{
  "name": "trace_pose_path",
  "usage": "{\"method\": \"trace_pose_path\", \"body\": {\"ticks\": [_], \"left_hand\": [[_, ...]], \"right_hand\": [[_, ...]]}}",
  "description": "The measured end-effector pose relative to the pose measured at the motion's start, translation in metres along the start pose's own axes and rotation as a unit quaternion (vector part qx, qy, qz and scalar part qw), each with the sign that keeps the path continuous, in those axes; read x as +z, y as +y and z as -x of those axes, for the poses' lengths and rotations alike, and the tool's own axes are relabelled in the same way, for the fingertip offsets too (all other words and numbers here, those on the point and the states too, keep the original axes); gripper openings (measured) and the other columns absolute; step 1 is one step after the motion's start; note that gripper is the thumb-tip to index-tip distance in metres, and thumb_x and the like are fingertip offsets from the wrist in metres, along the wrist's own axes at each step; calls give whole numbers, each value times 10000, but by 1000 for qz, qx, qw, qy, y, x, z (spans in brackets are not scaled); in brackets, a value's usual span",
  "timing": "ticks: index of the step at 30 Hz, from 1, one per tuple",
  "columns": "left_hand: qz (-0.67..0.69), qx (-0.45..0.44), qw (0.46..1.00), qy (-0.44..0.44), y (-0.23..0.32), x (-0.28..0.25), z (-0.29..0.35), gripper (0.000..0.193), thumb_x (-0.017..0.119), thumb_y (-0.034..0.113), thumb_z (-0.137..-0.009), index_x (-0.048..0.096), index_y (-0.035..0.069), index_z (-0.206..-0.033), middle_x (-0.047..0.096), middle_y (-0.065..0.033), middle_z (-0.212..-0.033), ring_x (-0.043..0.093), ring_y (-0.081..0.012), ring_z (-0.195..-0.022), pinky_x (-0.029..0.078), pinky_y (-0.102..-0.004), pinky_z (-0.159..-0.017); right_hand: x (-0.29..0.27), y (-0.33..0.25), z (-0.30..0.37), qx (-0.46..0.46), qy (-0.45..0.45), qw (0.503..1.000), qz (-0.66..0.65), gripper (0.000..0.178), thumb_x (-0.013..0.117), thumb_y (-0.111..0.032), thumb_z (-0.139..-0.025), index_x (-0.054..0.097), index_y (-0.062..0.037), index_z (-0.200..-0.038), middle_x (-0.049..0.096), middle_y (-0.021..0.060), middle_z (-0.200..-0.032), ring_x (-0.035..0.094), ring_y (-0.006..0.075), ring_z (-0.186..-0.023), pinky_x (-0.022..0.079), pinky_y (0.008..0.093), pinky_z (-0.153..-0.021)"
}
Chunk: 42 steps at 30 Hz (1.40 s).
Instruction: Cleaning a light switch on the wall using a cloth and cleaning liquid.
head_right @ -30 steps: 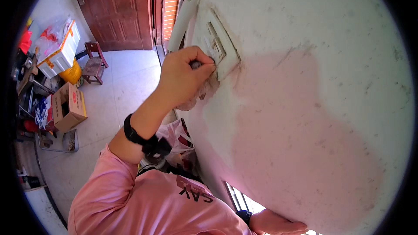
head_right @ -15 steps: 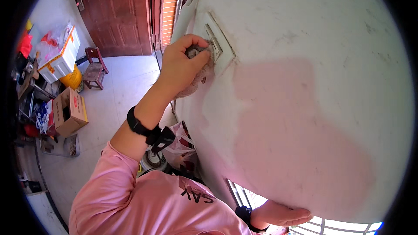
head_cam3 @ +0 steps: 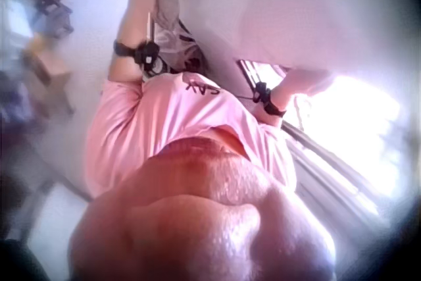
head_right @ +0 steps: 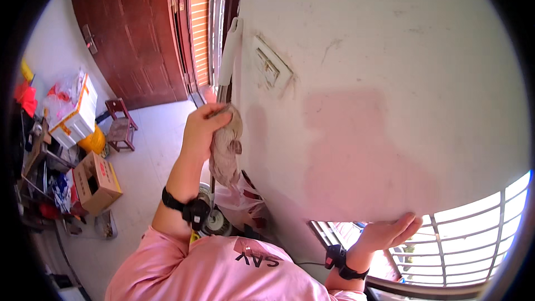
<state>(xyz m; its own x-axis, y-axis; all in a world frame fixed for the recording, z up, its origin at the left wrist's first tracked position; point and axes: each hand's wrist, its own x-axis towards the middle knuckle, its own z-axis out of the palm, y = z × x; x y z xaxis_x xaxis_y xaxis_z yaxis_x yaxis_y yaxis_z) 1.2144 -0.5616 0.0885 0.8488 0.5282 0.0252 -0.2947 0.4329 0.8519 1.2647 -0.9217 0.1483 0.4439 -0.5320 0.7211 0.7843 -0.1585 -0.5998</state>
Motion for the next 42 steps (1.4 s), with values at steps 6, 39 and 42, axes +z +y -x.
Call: {"method": "trace_pose_path", "body": {"ticks": [6, 39, 42], "left_hand": [[78, -4, 991, -107, 6, -22, 29, 139, 515, 102, -928, 452, 57, -1043, 633, -120, -876, 642, -207, -805, 537, -313, -702], [-341, 179, 922, -37, 31, 62, -92, 306, 642, 237, -785, 654, -42, -910, 651, -122, -775, 607, -186, -715, 471, -290, -664], [-401, 166, 900, -42, 31, 61, -93, 299, 642, 232, -778, 654, -37, -908, 649, -126, -773, 608, -188, -718, 470, -299, -667]], "right_hand": [[20, -66, 38, -175, -191, 965, 29, 36, 474, -25, -831, 457, -23, -799, 448, 69, -703, 445, 198, -649, 387, 319, -619], [195, -11, 82, -356, -509, 728, 290, 519, 623, -100, -666, 533, 37, -1158, 440, 139, -1348, 524, 244, -952, 497, 342, -680], [195, -8, 76, -347, -518, 728, 286, 476, 628, -104, -672, 553, 36, -1120, 434, 130, -1357, 526, 237, -946, 500, 340, -694]]}}
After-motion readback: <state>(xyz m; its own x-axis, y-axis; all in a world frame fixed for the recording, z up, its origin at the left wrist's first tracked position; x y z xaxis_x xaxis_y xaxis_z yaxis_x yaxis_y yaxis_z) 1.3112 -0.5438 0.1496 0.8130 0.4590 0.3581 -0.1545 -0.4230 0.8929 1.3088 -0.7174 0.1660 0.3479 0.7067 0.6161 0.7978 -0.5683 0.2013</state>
